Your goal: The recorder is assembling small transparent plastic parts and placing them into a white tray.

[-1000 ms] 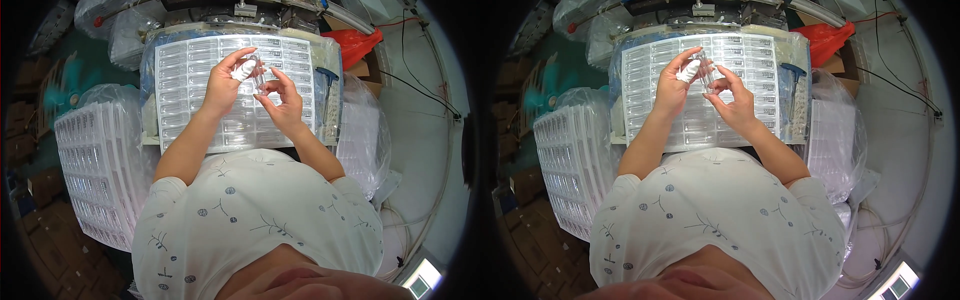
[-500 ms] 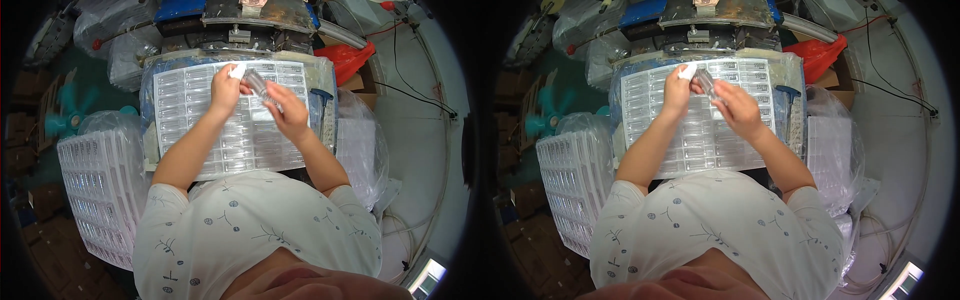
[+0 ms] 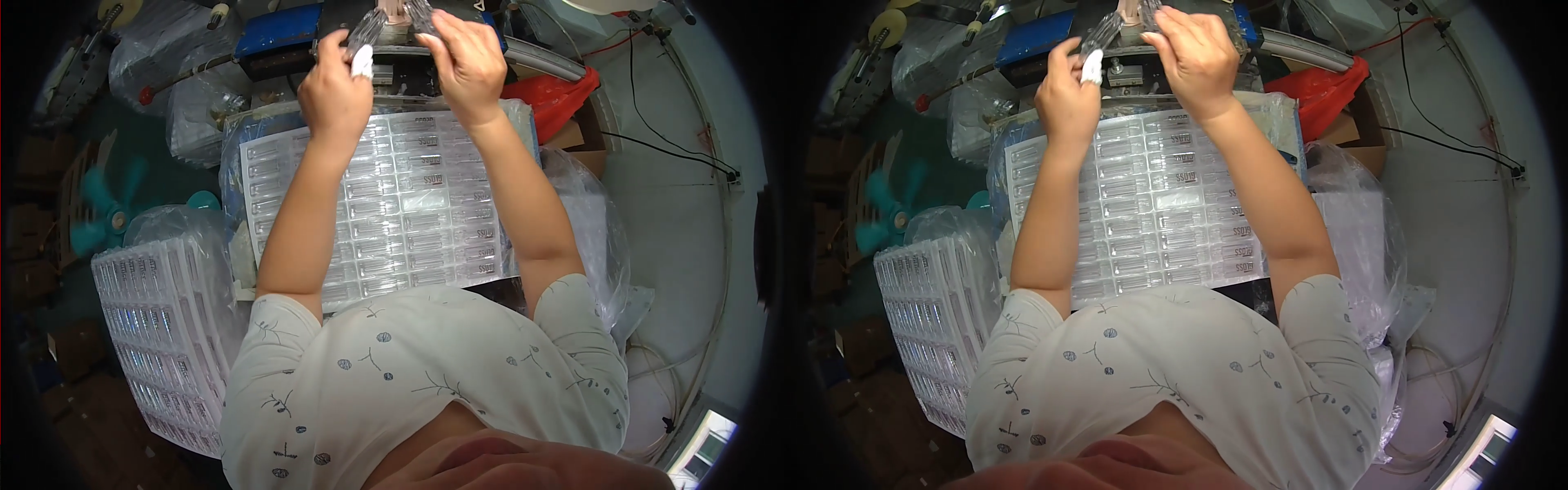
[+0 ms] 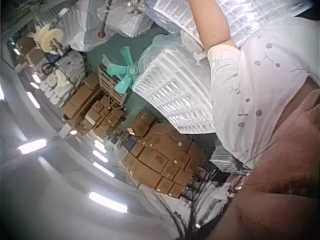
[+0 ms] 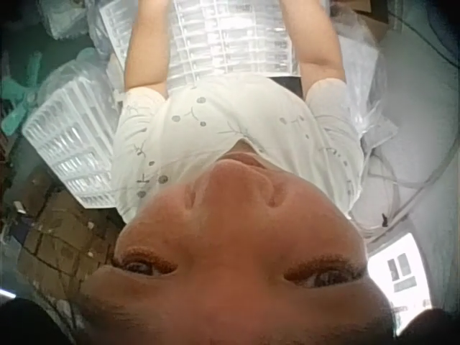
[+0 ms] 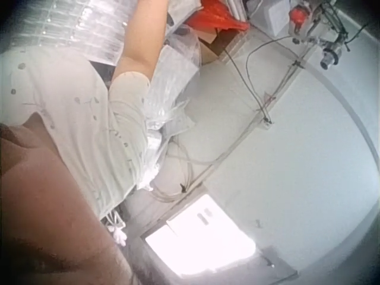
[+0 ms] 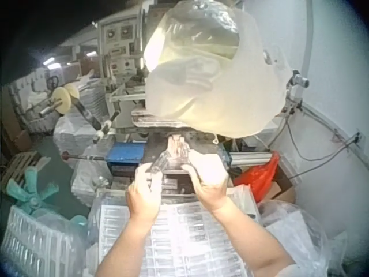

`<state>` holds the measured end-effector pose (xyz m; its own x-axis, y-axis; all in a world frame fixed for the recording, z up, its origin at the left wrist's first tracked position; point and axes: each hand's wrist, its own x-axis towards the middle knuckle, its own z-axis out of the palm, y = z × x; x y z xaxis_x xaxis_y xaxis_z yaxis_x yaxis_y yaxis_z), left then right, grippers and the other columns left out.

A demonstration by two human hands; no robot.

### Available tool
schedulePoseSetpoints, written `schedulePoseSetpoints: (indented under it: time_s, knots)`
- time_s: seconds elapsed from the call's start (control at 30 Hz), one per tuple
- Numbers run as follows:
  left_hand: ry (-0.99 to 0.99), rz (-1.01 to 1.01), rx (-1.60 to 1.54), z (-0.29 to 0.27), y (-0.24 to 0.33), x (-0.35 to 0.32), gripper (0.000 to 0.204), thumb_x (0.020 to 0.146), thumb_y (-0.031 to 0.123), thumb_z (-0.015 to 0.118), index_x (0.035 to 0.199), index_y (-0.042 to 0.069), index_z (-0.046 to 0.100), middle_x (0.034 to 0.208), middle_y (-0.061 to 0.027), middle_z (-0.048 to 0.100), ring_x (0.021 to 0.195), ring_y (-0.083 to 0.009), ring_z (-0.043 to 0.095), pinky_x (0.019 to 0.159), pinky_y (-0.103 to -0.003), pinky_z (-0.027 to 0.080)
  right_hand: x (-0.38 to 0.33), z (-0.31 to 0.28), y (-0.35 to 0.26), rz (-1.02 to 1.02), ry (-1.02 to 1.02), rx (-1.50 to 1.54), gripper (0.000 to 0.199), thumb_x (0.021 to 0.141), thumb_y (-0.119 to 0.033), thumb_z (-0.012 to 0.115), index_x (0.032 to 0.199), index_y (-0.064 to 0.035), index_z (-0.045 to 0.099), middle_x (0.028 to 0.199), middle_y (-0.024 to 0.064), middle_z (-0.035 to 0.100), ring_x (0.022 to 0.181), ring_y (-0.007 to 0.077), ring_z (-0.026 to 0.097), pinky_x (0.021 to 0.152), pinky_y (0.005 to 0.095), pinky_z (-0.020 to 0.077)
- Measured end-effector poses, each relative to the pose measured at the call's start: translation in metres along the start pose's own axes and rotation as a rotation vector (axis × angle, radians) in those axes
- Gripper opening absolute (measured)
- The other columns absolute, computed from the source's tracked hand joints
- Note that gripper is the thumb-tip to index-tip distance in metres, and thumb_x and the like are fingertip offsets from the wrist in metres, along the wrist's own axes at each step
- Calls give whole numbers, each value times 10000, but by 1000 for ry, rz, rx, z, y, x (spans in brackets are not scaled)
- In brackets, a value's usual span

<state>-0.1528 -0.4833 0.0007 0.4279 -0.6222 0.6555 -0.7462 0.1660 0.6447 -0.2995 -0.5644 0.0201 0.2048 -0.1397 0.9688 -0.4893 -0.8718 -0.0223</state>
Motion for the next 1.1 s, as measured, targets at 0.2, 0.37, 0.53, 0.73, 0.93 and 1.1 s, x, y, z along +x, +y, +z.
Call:
schedulePoseSetpoints:
  time_s: [0.2,0.37,0.53,0.73,0.93,1.1]
  knots:
    - [-138,-193,-73,-38,-54,-83,404,683,-96,512,1064,35,549,941,-131,671,861,-270,661,743,-342,513,9,45,6,4,-242,-265,144,708,-181,610,794,-66,616,887,73,640,779,263,556,673,385,464]
    - [-376,-341,-285,-44,-38,-105,381,698,-118,496,1037,33,580,956,-140,663,860,-289,644,751,-346,504,6,39,6,59,-345,-209,279,750,-196,639,981,-44,598,1002,106,622,870,304,547,747,403,458]
    - [-655,-58,-220,-19,-21,-149,347,687,-92,526,983,61,625,935,-95,641,940,-267,578,829,-375,434,-27,-5,-7,206,-297,-125,481,738,-127,684,1178,-22,519,1151,163,555,1027,336,520,885,398,426]
    - [-623,231,27,1,-28,-181,261,668,-40,580,881,79,673,803,-49,579,911,-249,518,840,-388,375,-98,-85,-16,386,-333,-18,135,768,-83,675,894,-38,660,942,77,652,872,248,590,766,330,477]
    - [-626,258,133,-2,-23,-186,243,676,-11,583,885,63,682,826,-44,596,904,-231,523,834,-381,356,-139,-142,-66,434,-1002,266,199,709,-91,727,888,-49,651,934,74,590,888,244,543,765,330,455]
    - [-739,207,118,-13,-19,-180,475,621,-75,583,1064,89,641,883,-52,624,957,-240,515,898,-408,336,-165,-138,-74,343,-1089,205,265,673,-101,754,907,-48,641,934,89,561,872,256,531,759,339,449]
